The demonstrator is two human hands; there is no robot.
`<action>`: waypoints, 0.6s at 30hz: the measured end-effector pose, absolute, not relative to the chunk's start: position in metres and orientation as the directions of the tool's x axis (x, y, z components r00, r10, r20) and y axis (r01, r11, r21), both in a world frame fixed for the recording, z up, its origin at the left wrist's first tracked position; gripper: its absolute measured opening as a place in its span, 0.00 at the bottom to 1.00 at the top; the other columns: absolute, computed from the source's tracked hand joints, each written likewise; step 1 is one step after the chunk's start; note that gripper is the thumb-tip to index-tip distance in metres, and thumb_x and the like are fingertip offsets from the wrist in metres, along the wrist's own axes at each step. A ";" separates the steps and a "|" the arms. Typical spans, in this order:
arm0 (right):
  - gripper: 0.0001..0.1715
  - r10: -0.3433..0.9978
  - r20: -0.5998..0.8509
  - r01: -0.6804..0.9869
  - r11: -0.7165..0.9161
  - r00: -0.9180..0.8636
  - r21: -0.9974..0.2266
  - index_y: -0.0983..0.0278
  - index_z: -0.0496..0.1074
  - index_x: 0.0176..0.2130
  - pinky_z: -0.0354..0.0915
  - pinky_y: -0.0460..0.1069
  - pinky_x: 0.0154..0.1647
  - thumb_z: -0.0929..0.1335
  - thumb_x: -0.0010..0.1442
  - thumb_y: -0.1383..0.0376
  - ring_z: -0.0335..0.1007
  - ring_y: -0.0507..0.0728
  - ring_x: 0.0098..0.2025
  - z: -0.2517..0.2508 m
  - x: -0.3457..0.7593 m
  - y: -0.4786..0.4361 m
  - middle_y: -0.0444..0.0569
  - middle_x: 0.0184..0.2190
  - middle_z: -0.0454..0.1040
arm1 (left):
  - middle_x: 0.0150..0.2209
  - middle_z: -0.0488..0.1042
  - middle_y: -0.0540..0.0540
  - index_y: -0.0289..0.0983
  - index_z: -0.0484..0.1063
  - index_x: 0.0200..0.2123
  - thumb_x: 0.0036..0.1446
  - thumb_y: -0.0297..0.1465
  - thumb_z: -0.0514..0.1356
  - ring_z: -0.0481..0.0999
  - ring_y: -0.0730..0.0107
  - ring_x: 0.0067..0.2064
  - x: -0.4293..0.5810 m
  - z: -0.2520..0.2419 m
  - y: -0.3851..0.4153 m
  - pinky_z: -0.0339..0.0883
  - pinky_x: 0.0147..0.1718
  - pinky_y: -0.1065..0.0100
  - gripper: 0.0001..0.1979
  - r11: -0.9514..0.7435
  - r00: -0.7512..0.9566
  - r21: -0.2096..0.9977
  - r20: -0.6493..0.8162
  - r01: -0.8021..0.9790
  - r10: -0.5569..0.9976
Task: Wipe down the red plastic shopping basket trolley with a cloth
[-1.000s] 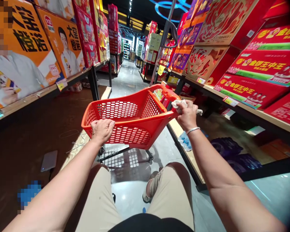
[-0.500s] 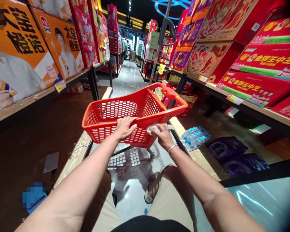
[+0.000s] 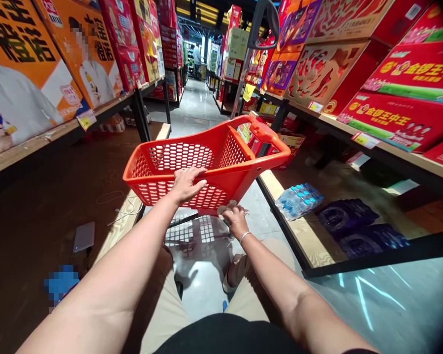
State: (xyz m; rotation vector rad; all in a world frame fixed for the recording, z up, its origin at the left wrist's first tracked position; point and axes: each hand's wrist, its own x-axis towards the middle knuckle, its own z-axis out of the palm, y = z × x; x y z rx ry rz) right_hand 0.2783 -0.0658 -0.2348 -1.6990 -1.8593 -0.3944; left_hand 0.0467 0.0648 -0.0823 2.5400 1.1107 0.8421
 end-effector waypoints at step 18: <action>0.22 0.839 0.522 0.983 0.181 -0.154 -0.001 0.50 0.81 0.46 0.67 0.53 0.50 0.69 0.60 0.75 0.62 0.60 0.50 -0.183 0.258 -0.060 0.48 0.52 0.72 | 0.56 0.76 0.44 0.45 0.71 0.58 0.61 0.41 0.54 0.71 0.55 0.58 0.037 -0.085 0.068 0.54 0.58 0.52 0.23 -0.693 0.560 0.445 0.408 0.568 0.721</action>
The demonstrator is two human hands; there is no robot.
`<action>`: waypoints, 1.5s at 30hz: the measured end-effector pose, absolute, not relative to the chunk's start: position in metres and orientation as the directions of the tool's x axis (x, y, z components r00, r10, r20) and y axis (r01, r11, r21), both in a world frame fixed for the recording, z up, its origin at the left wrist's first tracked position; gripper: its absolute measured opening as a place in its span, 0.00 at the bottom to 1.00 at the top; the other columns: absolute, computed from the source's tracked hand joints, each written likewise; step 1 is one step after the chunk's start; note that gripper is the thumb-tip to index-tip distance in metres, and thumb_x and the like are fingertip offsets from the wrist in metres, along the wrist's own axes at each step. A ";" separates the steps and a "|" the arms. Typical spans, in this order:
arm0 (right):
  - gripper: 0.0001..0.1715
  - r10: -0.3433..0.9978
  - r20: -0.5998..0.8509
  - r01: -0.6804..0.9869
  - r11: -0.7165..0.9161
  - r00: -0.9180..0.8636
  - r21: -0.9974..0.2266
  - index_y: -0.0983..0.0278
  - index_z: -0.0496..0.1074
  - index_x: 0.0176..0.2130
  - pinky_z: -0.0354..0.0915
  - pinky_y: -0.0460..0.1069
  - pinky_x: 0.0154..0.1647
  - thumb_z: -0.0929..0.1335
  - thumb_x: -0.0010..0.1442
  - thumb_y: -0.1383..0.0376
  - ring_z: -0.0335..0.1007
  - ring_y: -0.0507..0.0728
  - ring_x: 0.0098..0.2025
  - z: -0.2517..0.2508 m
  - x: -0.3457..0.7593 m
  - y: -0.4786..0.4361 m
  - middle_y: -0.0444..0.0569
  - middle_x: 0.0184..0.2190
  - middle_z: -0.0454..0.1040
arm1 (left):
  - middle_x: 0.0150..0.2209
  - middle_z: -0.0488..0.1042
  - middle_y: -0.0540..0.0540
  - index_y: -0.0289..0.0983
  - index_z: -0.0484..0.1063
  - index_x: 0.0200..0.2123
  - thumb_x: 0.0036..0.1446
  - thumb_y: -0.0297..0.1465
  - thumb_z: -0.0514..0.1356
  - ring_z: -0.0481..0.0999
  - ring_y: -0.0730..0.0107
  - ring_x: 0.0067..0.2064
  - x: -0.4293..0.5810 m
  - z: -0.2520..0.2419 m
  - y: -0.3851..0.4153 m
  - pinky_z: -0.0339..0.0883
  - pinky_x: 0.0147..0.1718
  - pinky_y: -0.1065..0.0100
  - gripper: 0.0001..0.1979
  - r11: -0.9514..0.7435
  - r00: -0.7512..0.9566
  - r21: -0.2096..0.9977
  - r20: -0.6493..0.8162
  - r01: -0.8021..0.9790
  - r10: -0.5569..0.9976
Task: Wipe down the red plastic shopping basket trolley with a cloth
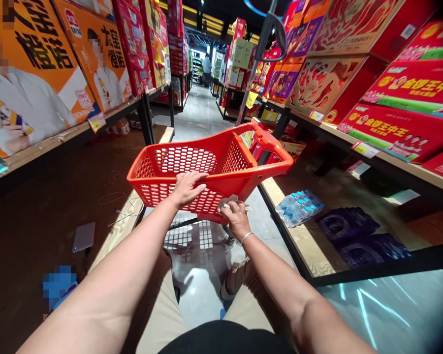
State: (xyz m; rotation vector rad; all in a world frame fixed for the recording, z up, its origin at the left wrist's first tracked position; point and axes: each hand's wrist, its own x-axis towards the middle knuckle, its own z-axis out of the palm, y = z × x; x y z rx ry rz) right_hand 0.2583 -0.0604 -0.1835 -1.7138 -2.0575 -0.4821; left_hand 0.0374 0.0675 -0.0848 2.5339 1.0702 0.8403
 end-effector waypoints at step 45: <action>0.16 0.447 0.881 0.980 0.186 -0.154 0.077 0.49 0.81 0.43 0.64 0.63 0.61 0.69 0.62 0.70 0.62 0.65 0.58 -0.080 0.305 -0.096 0.48 0.54 0.72 | 0.49 0.80 0.46 0.44 0.75 0.48 0.62 0.43 0.54 0.75 0.58 0.53 0.023 -0.086 0.069 0.55 0.56 0.52 0.17 -0.678 0.480 0.479 0.481 0.557 0.734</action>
